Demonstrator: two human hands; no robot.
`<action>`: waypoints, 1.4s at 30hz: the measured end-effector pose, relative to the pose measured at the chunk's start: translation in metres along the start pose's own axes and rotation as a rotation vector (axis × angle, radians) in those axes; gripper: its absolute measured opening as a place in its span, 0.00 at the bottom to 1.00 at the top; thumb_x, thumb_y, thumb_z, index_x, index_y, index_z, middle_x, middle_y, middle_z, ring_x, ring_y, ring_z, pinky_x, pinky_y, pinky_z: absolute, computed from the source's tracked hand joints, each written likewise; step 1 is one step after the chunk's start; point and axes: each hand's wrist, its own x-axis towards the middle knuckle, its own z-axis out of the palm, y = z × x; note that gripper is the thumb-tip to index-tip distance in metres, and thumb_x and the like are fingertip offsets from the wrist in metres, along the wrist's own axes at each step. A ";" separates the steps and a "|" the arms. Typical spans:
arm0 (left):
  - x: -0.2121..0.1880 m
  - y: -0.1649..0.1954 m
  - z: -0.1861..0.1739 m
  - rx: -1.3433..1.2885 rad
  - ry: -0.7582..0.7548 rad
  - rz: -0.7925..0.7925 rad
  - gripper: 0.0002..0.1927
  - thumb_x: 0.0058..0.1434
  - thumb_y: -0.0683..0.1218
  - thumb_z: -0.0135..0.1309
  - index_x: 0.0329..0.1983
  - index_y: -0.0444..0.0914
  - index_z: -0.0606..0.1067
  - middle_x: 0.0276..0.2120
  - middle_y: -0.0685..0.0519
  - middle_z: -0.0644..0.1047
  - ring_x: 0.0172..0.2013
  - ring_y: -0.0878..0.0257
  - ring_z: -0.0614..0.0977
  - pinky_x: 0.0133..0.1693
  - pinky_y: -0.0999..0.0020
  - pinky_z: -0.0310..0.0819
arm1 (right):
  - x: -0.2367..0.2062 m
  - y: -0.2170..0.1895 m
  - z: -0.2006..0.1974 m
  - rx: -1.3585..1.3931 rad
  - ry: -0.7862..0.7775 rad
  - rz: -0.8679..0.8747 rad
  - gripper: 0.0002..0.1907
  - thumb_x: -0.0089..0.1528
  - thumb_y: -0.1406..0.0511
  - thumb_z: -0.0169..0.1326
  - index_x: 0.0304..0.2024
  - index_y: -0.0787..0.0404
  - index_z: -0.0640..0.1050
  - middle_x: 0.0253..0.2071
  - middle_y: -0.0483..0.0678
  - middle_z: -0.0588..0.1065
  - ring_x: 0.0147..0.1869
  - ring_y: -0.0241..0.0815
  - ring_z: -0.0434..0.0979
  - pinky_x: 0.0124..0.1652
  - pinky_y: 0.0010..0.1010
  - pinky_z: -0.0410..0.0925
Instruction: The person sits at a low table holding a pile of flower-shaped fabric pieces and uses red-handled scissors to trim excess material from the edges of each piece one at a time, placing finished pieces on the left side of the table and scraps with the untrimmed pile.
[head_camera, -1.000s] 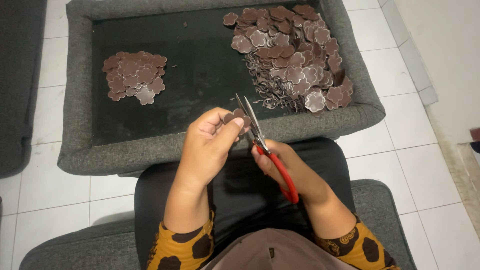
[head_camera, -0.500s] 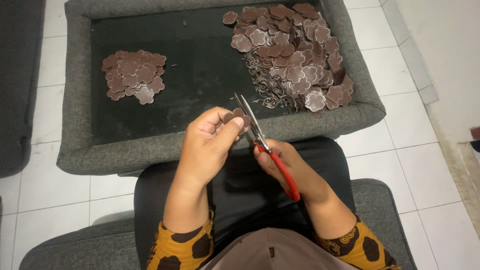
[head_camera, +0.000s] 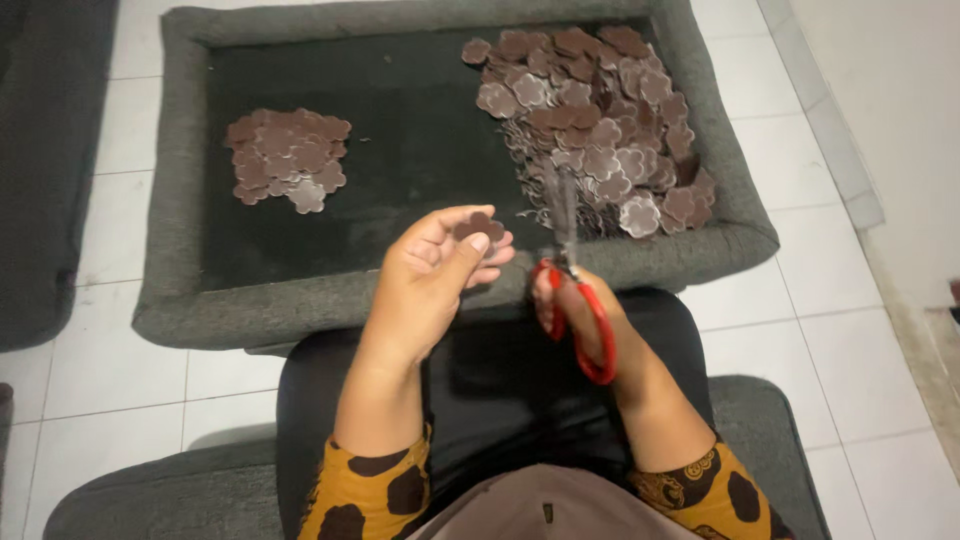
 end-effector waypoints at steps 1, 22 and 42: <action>0.002 0.000 0.000 -0.040 0.000 -0.006 0.17 0.68 0.40 0.50 0.60 0.33 0.73 0.48 0.44 0.81 0.48 0.58 0.84 0.48 0.66 0.80 | 0.003 0.007 -0.006 0.037 -0.027 -0.047 0.23 0.67 0.47 0.52 0.37 0.60 0.70 0.30 0.42 0.65 0.33 0.35 0.64 0.34 0.27 0.61; 0.024 -0.016 -0.025 -0.443 -0.027 -0.071 0.26 0.66 0.45 0.37 0.66 0.30 0.66 0.59 0.37 0.75 0.60 0.46 0.78 0.57 0.55 0.75 | 0.014 0.076 -0.077 0.260 -0.116 -0.146 0.27 0.72 0.44 0.44 0.34 0.59 0.66 0.31 0.44 0.63 0.35 0.40 0.63 0.38 0.32 0.63; 0.086 -0.019 -0.144 1.271 1.008 0.117 0.52 0.56 0.64 0.65 0.71 0.30 0.57 0.71 0.27 0.50 0.73 0.31 0.40 0.61 0.30 0.36 | 0.024 0.081 -0.090 0.370 -0.147 -0.101 0.24 0.71 0.47 0.47 0.34 0.60 0.67 0.31 0.46 0.64 0.34 0.41 0.65 0.37 0.36 0.65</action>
